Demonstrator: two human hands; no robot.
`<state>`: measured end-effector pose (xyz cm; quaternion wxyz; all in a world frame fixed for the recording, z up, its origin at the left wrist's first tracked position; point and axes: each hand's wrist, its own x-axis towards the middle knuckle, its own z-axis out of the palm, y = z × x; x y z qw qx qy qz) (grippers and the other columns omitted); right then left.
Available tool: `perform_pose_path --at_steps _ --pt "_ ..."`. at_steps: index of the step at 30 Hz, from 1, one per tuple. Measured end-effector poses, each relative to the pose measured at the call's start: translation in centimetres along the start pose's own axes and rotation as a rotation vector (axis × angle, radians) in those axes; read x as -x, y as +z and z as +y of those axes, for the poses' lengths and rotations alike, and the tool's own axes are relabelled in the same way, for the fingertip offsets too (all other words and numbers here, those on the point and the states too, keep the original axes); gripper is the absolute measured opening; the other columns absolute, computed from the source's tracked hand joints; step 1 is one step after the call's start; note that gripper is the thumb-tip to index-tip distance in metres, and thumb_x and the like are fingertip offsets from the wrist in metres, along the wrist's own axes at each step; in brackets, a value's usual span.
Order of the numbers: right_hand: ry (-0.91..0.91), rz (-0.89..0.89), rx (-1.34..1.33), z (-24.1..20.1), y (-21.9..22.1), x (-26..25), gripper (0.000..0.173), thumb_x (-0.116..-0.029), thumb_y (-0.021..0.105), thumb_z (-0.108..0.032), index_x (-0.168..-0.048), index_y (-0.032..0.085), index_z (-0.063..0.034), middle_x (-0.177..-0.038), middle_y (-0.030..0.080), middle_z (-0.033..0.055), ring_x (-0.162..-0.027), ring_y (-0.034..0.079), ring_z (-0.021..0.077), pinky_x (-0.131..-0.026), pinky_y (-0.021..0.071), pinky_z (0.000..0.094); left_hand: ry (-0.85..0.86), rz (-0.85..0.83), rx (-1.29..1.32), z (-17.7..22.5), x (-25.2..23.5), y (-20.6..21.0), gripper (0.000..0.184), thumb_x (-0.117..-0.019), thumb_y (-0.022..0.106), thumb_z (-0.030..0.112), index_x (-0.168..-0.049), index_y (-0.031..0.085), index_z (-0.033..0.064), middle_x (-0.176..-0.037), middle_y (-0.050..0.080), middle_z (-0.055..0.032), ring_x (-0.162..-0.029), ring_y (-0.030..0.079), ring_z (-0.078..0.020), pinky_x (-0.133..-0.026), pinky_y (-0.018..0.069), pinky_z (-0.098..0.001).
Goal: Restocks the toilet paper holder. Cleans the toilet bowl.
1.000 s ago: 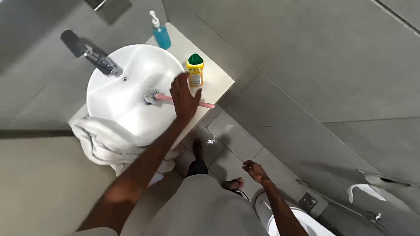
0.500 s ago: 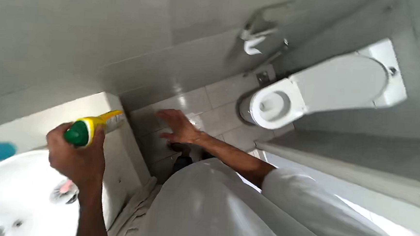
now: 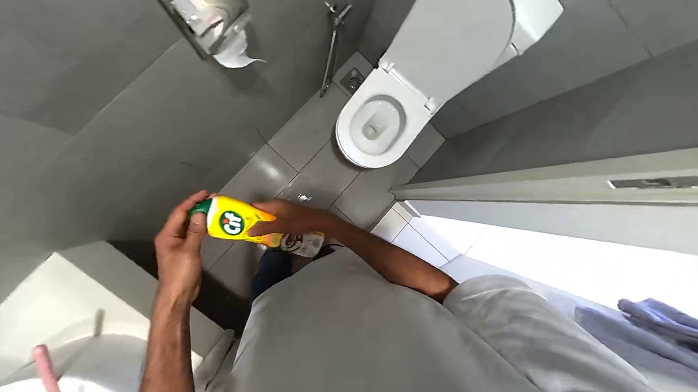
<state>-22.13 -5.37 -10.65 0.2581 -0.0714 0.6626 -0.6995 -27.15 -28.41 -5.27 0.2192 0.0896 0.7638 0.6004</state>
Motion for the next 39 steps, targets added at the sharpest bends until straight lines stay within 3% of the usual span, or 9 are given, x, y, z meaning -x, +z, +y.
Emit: perform_pose_path --at_steps 3,6,13,17,21,26,28,33,39 --pt "0.194 0.02 -0.297 0.0 -4.2 3.2 0.036 -0.1091 0.051 -0.029 -0.127 0.058 0.0015 -0.094 0.07 0.013 -0.077 0.071 0.0166 -0.071 0.0624 0.0338 0.079 -0.138 -0.062 0.7 -3.3 3.6 0.038 -0.1076 0.046 0.018 -0.142 0.057 0.0074 -0.136 0.065 -0.0051 -0.115 0.067 -0.0149 -0.097 0.0572 -0.0338" --pt "0.273 0.059 -0.404 0.6 -7.6 5.1 0.038 -0.1077 0.052 -0.035 -0.124 0.057 -0.0016 -0.088 0.07 0.0106 -0.07 0.071 0.017 -0.063 0.0628 0.0341 0.221 -0.207 -0.232 1.0 -7.2 6.5 0.036 -0.1078 0.047 0.02 -0.137 0.062 0.0053 -0.127 0.069 -0.0067 -0.105 0.069 -0.0106 -0.091 0.0581 -0.0302" --pt "0.272 0.378 -0.559 2.0 -13.4 7.3 0.042 -0.1022 0.058 -0.035 -0.132 0.054 -0.0062 -0.092 0.07 0.0099 -0.07 0.071 0.0175 -0.063 0.063 0.0337 0.415 -0.424 -0.448 1.5 -19.2 14.1 0.033 -0.1083 0.045 0.012 -0.132 0.065 0.0017 -0.117 0.072 -0.0177 -0.101 0.072 -0.0259 -0.092 0.0576 -0.0477" --pt "0.257 0.521 -0.551 3.5 -16.3 9.8 0.049 -0.0921 0.068 -0.039 -0.127 0.06 -0.0047 -0.094 0.072 0.0094 -0.076 0.072 0.0184 -0.07 0.064 0.0364 0.404 -0.631 -0.3 2.0 -25.1 19.2 0.03 -0.1099 0.041 0.013 -0.121 0.067 0.0 -0.106 0.072 -0.0127 -0.089 0.072 -0.0171 -0.084 0.0617 -0.0383" --pt "0.296 0.606 -0.708 6.5 -18.2 12.8 0.045 -0.0968 0.06 -0.036 -0.131 0.058 -0.006 -0.096 0.072 0.011 -0.079 0.073 0.021 -0.074 0.0636 0.0385 0.023 -0.959 -0.263 3.8 -29.1 24.1 0.03 -0.1107 0.045 0.024 -0.124 0.065 0.0055 -0.108 0.07 -0.0133 -0.085 0.071 -0.022 -0.075 0.0617 -0.0403" --pt "0.549 0.92 -0.925 13.5 -24.0 12.6 0.064 -0.1008 0.048 -0.065 -0.136 0.057 -0.0126 -0.099 0.07 0.0089 -0.082 0.069 0.0178 -0.074 0.0604 0.0381 -0.609 -0.626 -0.201 -2.5 -32.2 29.1 0.039 -0.1085 0.05 0.029 -0.144 0.051 0.0118 -0.135 0.065 -0.0101 -0.119 0.064 -0.025 -0.097 0.0532 -0.0457" --pt "0.664 1.031 -0.983 17.3 -28.9 11.4 0.068 -0.0983 0.047 -0.07 -0.129 0.061 -0.0101 -0.097 0.068 0.0088 -0.079 0.066 0.0169 -0.07 0.0577 0.0371 -0.655 -0.459 -0.128 -5.1 -32.8 29.6 0.037 -0.1085 0.05 0.024 -0.139 0.053 0.0039 -0.124 0.07 -0.0128 -0.11 0.069 -0.0249 -0.092 0.057 -0.0431" --pt "0.878 1.104 -1.051 26.5 -37.4 8.6 0.079 -0.1003 0.046 -0.068 -0.138 0.055 0.0012 -0.125 0.063 0.0243 -0.109 0.064 0.0331 -0.093 0.0539 0.0526 -0.867 -0.409 -0.301 -7.1 -28.9 26.5 0.036 -0.1087 0.049 0.022 -0.134 0.056 -0.0022 -0.118 0.072 -0.0169 -0.103 0.071 -0.0264 -0.085 0.0588 -0.0422" --pt "0.956 1.191 -1.087 29.7 -39.2 6.3 0.078 -0.1003 0.049 -0.065 -0.135 0.056 0.0036 -0.127 0.062 0.0267 -0.114 0.063 0.0356 -0.096 0.0529 0.0542 -0.985 -0.303 -0.373 -8.1 -27.0 26.6 0.032 -0.1089 0.049 0.02 -0.129 0.059 -0.0021 -0.115 0.072 -0.0166 -0.1 0.071 -0.0242 -0.082 0.058 -0.0379"
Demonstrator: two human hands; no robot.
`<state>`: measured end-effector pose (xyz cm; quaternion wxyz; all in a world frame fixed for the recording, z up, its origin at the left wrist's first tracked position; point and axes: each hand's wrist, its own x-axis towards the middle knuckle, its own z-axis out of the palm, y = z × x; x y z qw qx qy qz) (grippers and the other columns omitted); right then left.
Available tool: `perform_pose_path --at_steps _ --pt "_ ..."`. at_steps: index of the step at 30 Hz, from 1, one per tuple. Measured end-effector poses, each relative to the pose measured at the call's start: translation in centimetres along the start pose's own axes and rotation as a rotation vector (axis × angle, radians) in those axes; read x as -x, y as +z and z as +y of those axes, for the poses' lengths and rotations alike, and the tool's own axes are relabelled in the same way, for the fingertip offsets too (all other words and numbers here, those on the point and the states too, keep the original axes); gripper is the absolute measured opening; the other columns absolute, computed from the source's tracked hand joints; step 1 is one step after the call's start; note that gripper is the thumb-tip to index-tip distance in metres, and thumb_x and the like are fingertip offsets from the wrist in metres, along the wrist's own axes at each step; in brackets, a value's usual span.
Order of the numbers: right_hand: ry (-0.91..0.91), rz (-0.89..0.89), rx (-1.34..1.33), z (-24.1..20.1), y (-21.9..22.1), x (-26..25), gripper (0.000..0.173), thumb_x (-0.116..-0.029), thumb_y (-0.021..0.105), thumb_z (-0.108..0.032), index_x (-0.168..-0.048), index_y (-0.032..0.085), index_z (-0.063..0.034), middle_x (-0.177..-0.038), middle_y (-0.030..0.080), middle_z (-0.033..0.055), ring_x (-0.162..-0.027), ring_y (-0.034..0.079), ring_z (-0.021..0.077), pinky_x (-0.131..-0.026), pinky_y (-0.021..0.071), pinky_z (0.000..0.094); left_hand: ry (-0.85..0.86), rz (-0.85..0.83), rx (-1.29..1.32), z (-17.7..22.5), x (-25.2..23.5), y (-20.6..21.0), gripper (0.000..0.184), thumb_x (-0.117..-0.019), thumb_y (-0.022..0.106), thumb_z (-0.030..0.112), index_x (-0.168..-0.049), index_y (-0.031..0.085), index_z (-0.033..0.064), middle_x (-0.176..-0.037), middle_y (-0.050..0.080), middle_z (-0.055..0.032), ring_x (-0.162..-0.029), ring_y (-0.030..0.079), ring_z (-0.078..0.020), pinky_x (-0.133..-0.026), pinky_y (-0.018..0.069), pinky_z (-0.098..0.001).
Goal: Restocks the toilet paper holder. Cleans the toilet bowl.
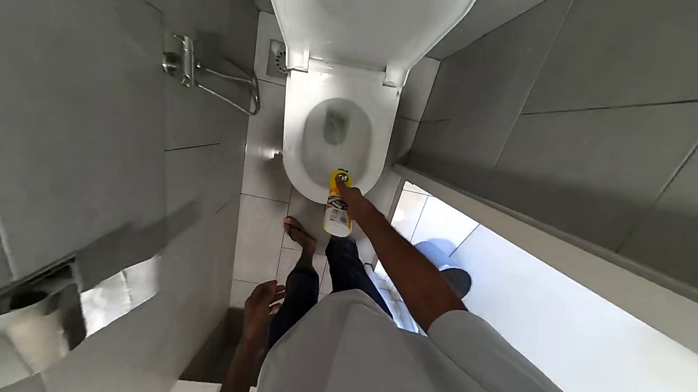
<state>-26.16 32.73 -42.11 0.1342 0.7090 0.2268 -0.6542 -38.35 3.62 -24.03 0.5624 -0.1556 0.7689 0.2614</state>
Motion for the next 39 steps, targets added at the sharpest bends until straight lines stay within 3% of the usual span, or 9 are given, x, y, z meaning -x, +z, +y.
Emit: perform_pose_path --at_steps 5,8,12,16,20,25,30,35,39 --pt "-0.026 -0.017 -0.006 1.3 0.0 3.6 0.078 -0.0989 0.05 -0.067 -0.132 0.057 0.0025 -0.12 0.064 0.0248 -0.104 0.064 0.0346 -0.089 0.0537 0.0531 0.175 -0.12 -0.131 3.4 -1.1 2.2 0.031 -0.1083 0.049 0.017 -0.129 0.059 -0.0041 -0.113 0.072 -0.0161 -0.101 0.071 -0.0232 -0.084 0.0587 -0.0397" --pt "-0.21 -0.033 -0.058 3.8 0.3 5.9 0.076 -0.0952 0.062 -0.063 -0.142 0.048 -0.005 -0.124 0.064 0.0231 -0.106 0.066 0.034 -0.09 0.0554 0.0528 0.34 -0.149 -0.217 6.1 -1.7 3.3 0.035 -0.1049 0.055 0.018 -0.132 0.057 -0.0037 -0.118 0.069 -0.0166 -0.107 0.068 -0.0227 -0.091 0.0563 -0.0406" --pt "-0.516 0.052 -0.007 7.7 1.3 8.5 0.074 -0.0882 0.08 -0.041 -0.146 0.043 -0.0138 -0.122 0.065 0.023 -0.104 0.067 0.0375 -0.084 0.0569 0.058 0.499 -0.193 -0.403 9.6 -1.5 6.2 0.063 -0.0972 0.071 0.032 -0.145 0.046 -0.0013 -0.139 0.057 -0.0229 -0.126 0.059 -0.0315 -0.104 0.0509 -0.0487" --pt "-0.789 0.235 0.153 10.2 2.9 13.6 0.064 -0.0914 0.077 -0.017 -0.144 0.043 -0.0127 -0.114 0.067 0.0238 -0.098 0.069 0.0411 -0.079 0.0579 0.0615 0.658 -0.21 -0.399 10.0 0.2 10.0 0.09 -0.0916 0.073 0.052 -0.158 0.028 0.0095 -0.156 0.043 -0.0204 -0.134 0.052 -0.0374 -0.104 0.0484 -0.0581" --pt "-0.912 0.329 0.172 12.3 3.5 17.3 0.051 -0.0896 0.073 -0.007 -0.137 0.055 -0.008 -0.12 0.067 0.019 -0.101 0.069 0.035 -0.082 0.0587 0.0584 0.747 -0.143 -0.315 8.1 2.6 12.4 0.08 -0.0948 0.054 0.069 -0.155 0.034 0.0217 -0.142 0.056 -0.0164 -0.117 0.061 -0.0354 -0.091 0.053 -0.0561" --pt "-0.923 0.435 0.2 13.8 1.2 20.7 0.054 -0.0808 0.079 -0.004 -0.132 0.064 -0.0056 -0.117 0.07 0.019 -0.098 0.071 0.0354 -0.081 0.0593 0.0574 0.836 -0.113 -0.25 5.7 4.2 14.2 0.047 -0.1075 0.044 0.05 -0.14 0.049 0.0164 -0.126 0.064 -0.0112 -0.106 0.066 -0.0236 -0.088 0.0554 -0.0479" --pt "-0.979 0.405 0.157 20.0 -4.8 18.7 0.052 -0.0832 0.077 -0.007 -0.133 0.065 -0.0077 -0.118 0.071 0.0154 -0.098 0.072 0.0307 -0.083 0.0603 0.0543 0.906 -0.247 -0.005 0.8 5.4 20.1 0.039 -0.1067 0.047 0.032 -0.135 0.043 0.0062 -0.117 0.059 -0.006 -0.106 0.06 -0.014 -0.091 0.0539 -0.0374" --pt "-0.792 0.386 0.314 25.7 -16.1 14.1 0.048 -0.0863 0.08 -0.022 -0.129 0.066 -0.0057 -0.114 0.073 0.0142 -0.103 0.072 0.0288 -0.093 0.0582 0.0538 0.582 -0.395 0.007 -4.8 6.2 28.1 0.056 -0.1013 0.063 0.024 -0.146 0.034 0.0068 -0.128 0.059 -0.0118 -0.115 0.06 -0.0207 -0.093 0.054 -0.0411" --pt "-0.653 0.437 0.543 27.5 -26.6 8.0 0.05 -0.0873 0.081 -0.02 -0.134 0.066 -0.0126 -0.129 0.069 0.0146 -0.117 0.067 0.0335 -0.101 0.0529 0.0593 0.423 -0.28 -0.162 -8.0 4.5 27.8 0.073 -0.093 0.075 0.024 -0.15 0.038 -0.0009 -0.15 0.047 -0.0233 -0.135 0.051 -0.0324 -0.107 0.0483 -0.0473"
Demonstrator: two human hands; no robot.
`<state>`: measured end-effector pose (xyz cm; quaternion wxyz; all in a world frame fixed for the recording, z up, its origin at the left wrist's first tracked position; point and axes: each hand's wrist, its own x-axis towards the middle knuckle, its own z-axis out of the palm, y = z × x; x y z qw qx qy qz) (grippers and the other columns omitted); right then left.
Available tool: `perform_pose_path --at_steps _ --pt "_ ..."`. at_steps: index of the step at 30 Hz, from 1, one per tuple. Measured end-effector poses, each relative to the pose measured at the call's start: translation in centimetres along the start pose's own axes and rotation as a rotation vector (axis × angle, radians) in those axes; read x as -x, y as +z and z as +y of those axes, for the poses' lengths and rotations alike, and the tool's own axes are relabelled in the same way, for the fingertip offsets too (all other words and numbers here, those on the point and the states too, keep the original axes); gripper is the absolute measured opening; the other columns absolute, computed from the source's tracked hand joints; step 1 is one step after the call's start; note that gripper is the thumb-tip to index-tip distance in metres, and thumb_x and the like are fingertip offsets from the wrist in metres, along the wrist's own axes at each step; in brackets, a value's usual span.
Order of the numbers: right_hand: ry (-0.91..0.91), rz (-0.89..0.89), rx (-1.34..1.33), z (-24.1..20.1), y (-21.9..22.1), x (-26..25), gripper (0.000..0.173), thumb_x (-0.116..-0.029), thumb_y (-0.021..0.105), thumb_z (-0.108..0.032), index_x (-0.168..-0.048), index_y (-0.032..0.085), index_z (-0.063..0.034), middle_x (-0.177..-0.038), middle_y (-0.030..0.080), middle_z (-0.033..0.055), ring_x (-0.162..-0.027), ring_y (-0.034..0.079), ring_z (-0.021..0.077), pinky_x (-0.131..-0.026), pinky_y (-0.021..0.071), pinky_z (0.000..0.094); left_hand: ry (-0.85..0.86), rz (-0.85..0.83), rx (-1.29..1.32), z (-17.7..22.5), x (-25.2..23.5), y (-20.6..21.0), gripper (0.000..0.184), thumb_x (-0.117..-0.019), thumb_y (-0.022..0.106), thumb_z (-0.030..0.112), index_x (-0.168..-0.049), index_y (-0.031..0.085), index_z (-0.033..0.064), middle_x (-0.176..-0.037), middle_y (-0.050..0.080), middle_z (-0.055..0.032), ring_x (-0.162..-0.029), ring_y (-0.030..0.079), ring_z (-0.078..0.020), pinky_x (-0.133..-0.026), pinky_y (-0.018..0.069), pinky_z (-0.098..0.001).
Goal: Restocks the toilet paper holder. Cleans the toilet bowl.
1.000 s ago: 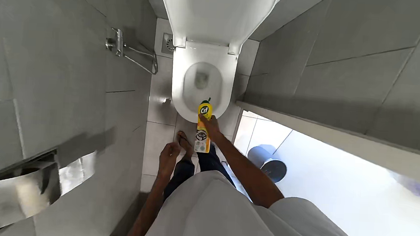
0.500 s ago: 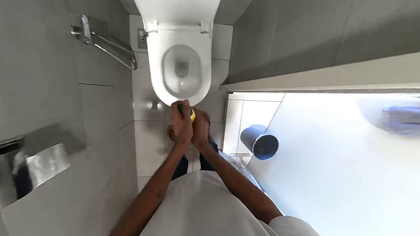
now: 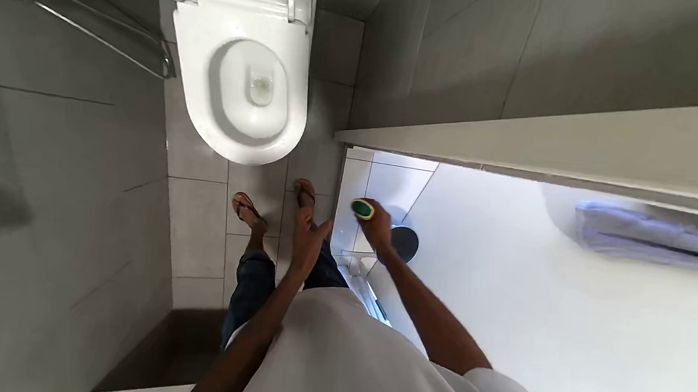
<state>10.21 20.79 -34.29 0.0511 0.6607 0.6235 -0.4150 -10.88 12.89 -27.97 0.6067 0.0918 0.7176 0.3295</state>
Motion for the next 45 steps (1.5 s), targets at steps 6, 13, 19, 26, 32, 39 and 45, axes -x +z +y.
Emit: perform_pose_path --at_steps 6,13,19,26,32,39,45 --pt "0.363 -0.008 0.276 7.4 -5.6 -2.4 0.044 -0.096 0.062 -0.015 -0.14 0.062 -0.0122 -0.14 0.06 0.0225 -0.131 0.056 0.0443 -0.103 0.0454 0.0668 -0.102 0.129 -0.125 -9.0 5.0 -13.2 0.046 -0.102 0.06 0.024 -0.138 0.053 -0.0035 -0.133 0.061 -0.0208 -0.121 0.061 -0.0262 -0.1 0.0526 -0.0432" --pt "0.083 -0.423 0.26 0.2 0.8 0.9 0.032 -0.1046 0.059 -0.019 -0.128 0.066 0.0013 -0.127 0.067 0.0255 -0.117 0.064 0.041 -0.098 0.0505 0.0609 -0.272 0.626 -0.109 -19.2 18.4 -22.0 0.047 -0.0972 0.067 0.021 -0.136 0.056 -0.0033 -0.137 0.059 -0.0233 -0.128 0.058 -0.0321 -0.109 0.0473 -0.0452" --pt "-0.203 -0.655 0.353 -16.6 13.9 6.1 0.037 -0.1071 0.053 -0.021 -0.133 0.059 0.0039 -0.128 0.064 0.0266 -0.111 0.065 0.0382 -0.09 0.0534 0.0575 -0.26 1.137 -0.24 -26.4 29.0 -26.9 0.058 -0.0906 0.073 0.027 -0.141 0.055 0.0037 -0.152 0.047 -0.0193 -0.137 0.049 -0.0375 -0.111 0.0429 -0.0547" --pt "-0.62 -0.746 0.498 -35.4 28.8 17.9 0.034 -0.1073 0.051 -0.019 -0.131 0.06 0.0042 -0.123 0.066 0.0225 -0.105 0.067 0.0288 -0.09 0.0552 0.0471 -0.527 1.53 -0.228 -38.0 43.4 -36.4 0.072 -0.0908 0.073 0.035 -0.149 0.048 0.002 -0.159 0.037 -0.026 -0.145 0.036 -0.0472 -0.113 0.0322 -0.0656" --pt "-0.845 -0.865 0.545 -36.6 35.0 27.1 0.027 -0.1054 0.056 -0.015 -0.129 0.062 -0.0018 -0.118 0.069 0.0224 -0.105 0.069 0.0362 -0.092 0.0562 0.0562 -0.57 1.267 -0.383 -48.6 49.2 -39.1 0.032 -0.1088 0.047 0.027 -0.128 0.063 0.0066 -0.12 0.068 -0.0224 -0.114 0.064 -0.0447 -0.101 0.0462 -0.0653" --pt "-0.669 -1.325 0.309 -36.1 36.6 33.3 0.035 -0.1069 0.055 -0.023 -0.133 0.061 -0.0007 -0.117 0.071 0.0174 -0.103 0.071 0.0245 -0.092 0.0586 0.0447 -0.01 1.017 -0.573 -28.4 45.8 -45.1 0.028 -0.107 0.051 0.016 -0.127 0.065 0.002 -0.114 0.068 -0.0244 -0.105 0.066 -0.046 -0.09 0.0511 -0.0648" --pt "-0.329 -1.525 -0.194 -40.1 25.7 31.3 0.069 -0.1093 0.018 -0.057 -0.133 0.057 -0.0066 -0.098 0.073 0.0058 -0.089 0.072 0.0142 -0.08 0.0607 0.0343 0.712 0.722 -0.332 -13.3 30.2 -39.6 0.031 -0.1054 0.052 0.021 -0.122 0.068 -0.0003 -0.12 0.068 -0.0176 -0.119 0.063 -0.0306 -0.104 0.0503 -0.0498"
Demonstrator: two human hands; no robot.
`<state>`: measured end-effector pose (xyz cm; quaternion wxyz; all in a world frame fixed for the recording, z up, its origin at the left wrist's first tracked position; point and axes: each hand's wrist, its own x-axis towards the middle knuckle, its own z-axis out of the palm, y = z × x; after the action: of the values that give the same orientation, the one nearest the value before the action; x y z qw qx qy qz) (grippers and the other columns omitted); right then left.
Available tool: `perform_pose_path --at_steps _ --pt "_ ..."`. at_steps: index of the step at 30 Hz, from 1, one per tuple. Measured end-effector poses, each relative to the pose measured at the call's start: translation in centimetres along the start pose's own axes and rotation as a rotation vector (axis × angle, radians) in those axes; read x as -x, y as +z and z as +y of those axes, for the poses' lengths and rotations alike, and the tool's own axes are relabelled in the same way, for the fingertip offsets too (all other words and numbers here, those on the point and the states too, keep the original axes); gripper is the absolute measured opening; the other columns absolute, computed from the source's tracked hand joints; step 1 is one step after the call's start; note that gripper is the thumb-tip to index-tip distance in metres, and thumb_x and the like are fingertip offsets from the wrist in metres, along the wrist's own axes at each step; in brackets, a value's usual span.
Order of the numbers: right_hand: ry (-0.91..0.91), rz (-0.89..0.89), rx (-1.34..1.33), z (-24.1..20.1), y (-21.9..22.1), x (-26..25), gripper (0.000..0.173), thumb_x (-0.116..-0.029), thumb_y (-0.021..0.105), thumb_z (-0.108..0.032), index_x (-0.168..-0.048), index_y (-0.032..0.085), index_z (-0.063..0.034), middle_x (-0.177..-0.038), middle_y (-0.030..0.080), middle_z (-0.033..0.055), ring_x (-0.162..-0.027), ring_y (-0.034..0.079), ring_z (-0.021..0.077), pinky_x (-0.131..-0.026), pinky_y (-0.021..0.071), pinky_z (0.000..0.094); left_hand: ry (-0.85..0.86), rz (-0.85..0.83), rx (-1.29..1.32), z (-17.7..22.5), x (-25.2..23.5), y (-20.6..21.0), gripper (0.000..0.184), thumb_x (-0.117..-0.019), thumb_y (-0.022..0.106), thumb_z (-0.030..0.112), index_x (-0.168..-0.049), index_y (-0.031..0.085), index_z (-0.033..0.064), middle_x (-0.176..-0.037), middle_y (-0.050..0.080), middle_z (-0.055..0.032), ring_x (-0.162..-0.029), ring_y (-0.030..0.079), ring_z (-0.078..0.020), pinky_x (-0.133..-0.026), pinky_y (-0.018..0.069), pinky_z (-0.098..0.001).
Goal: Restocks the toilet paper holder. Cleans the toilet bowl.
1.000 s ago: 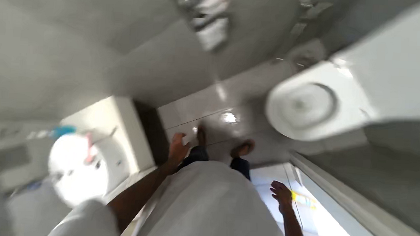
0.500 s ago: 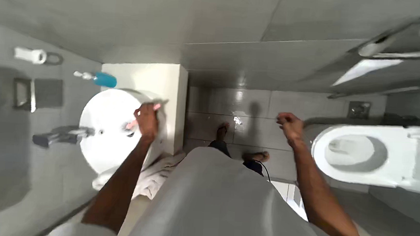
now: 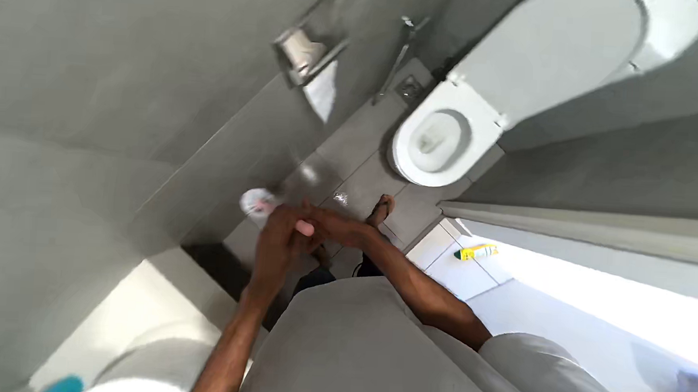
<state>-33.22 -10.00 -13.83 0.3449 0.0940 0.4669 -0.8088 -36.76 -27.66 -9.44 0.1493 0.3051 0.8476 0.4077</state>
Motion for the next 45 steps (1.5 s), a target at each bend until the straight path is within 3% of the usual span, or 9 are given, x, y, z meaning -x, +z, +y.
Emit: perform_pose_path --at_steps 3,8,13,21,23,30,36,41,45 --pt "-0.033 0.26 -0.344 -0.9 -7.0 5.7 0.06 -0.1075 0.032 -0.059 -0.118 0.061 -0.0082 -0.086 0.069 0.0027 -0.076 0.068 0.0116 -0.07 0.0596 0.0288 0.077 -0.119 0.168 1.6 -4.8 10.4 0.028 -0.1029 0.054 0.015 -0.124 0.069 0.0045 -0.14 0.06 -0.0167 -0.14 0.048 -0.0331 -0.116 0.0411 -0.0512" --pt "-0.048 0.83 -0.345 3.7 -22.2 14.4 0.043 -0.11 0.046 -0.037 -0.144 0.05 -0.0109 -0.096 0.068 0.0096 -0.079 0.067 0.0166 -0.072 0.0579 0.0337 0.136 -0.652 -0.127 5.3 -11.5 24.0 0.053 -0.0965 0.068 0.022 -0.148 0.055 0.0157 -0.157 0.044 -0.0185 -0.142 0.045 -0.0374 -0.115 0.0394 -0.054" --pt "0.248 1.448 -0.164 14.9 -32.7 20.0 0.045 -0.1098 0.046 -0.035 -0.141 0.053 -0.0028 -0.105 0.067 0.0216 -0.084 0.066 0.0306 -0.077 0.0552 0.0498 -0.016 -1.081 -0.365 3.4 -20.6 37.3 0.055 -0.1013 0.062 0.028 -0.151 0.049 0.0074 -0.155 0.045 -0.0205 -0.145 0.04 -0.0379 -0.121 0.0283 -0.0553" --pt "0.521 1.681 -0.41 28.5 -26.2 20.8 0.043 -0.1082 0.049 -0.023 -0.143 0.053 0.0016 -0.092 0.067 0.0225 -0.074 0.064 0.0316 -0.07 0.0546 0.0528 0.042 -1.394 -0.814 -5.5 -34.8 56.9 0.107 -0.0853 0.081 0.036 -0.163 0.016 0.0038 -0.169 0.016 -0.0216 -0.158 0.012 -0.0362 -0.127 0.012 -0.0533" --pt "0.539 1.737 -0.536 28.8 -23.6 19.2 0.043 -0.1064 0.052 -0.02 -0.144 0.052 0.0008 -0.09 0.066 0.0209 -0.069 0.062 0.0278 -0.066 0.0537 0.0495 0.102 -1.496 -0.889 -8.3 -36.4 59.7 0.111 -0.08 0.085 0.031 -0.163 0.017 0.0036 -0.165 0.025 -0.025 -0.155 0.019 -0.0403 -0.126 0.0094 -0.0579" --pt "0.866 1.681 -0.69 22.8 -22.9 11.0 0.055 -0.1009 0.058 -0.014 -0.151 0.04 -0.0001 -0.114 0.066 0.033 -0.1 0.067 0.0493 -0.086 0.053 0.0657 0.414 -1.774 -0.781 -5.3 -40.7 54.9 0.117 -0.0687 0.093 0.039 -0.158 0.029 0.0 -0.154 0.041 -0.0281 -0.143 0.039 -0.044 -0.12 0.0203 -0.064" --pt "0.702 1.892 -0.466 15.1 -30.3 10.0 0.048 -0.1053 0.051 -0.016 -0.148 0.041 0.0023 -0.112 0.067 0.0315 -0.096 0.069 0.0491 -0.082 0.0547 0.0663 0.883 -1.344 -0.587 14.9 -54.0 43.9 0.072 -0.0846 0.08 0.026 -0.147 0.052 0.0061 -0.142 0.059 -0.0194 -0.132 0.055 -0.0362 -0.117 0.0327 -0.0574" --pt "0.619 1.889 -0.302 10.4 -35.2 11.5 0.047 -0.1063 0.052 -0.02 -0.15 0.045 -0.0051 -0.121 0.068 0.0244 -0.094 0.071 0.0456 -0.077 0.0557 0.0664 1.107 -0.676 -0.556 26.3 -68.5 46.5 0.076 -0.0914 0.075 0.028 -0.155 0.041 0.0053 -0.162 0.035 -0.0226 -0.148 0.036 -0.0404 -0.115 0.0315 -0.0625" --pt "0.495 1.778 -0.205 8.0 -38.3 10.9 0.048 -0.1071 0.052 -0.026 -0.153 0.047 -0.0121 -0.128 0.069 0.0176 -0.094 0.073 0.0411 -0.077 0.0571 0.0639 1.187 -0.581 -0.64 29.9 -75.4 51.6 0.088 -0.093 0.071 0.042 -0.157 0.03 -0.001 -0.166 0.026 -0.0233 -0.152 0.027 -0.0416 -0.117 0.024 -0.0635"
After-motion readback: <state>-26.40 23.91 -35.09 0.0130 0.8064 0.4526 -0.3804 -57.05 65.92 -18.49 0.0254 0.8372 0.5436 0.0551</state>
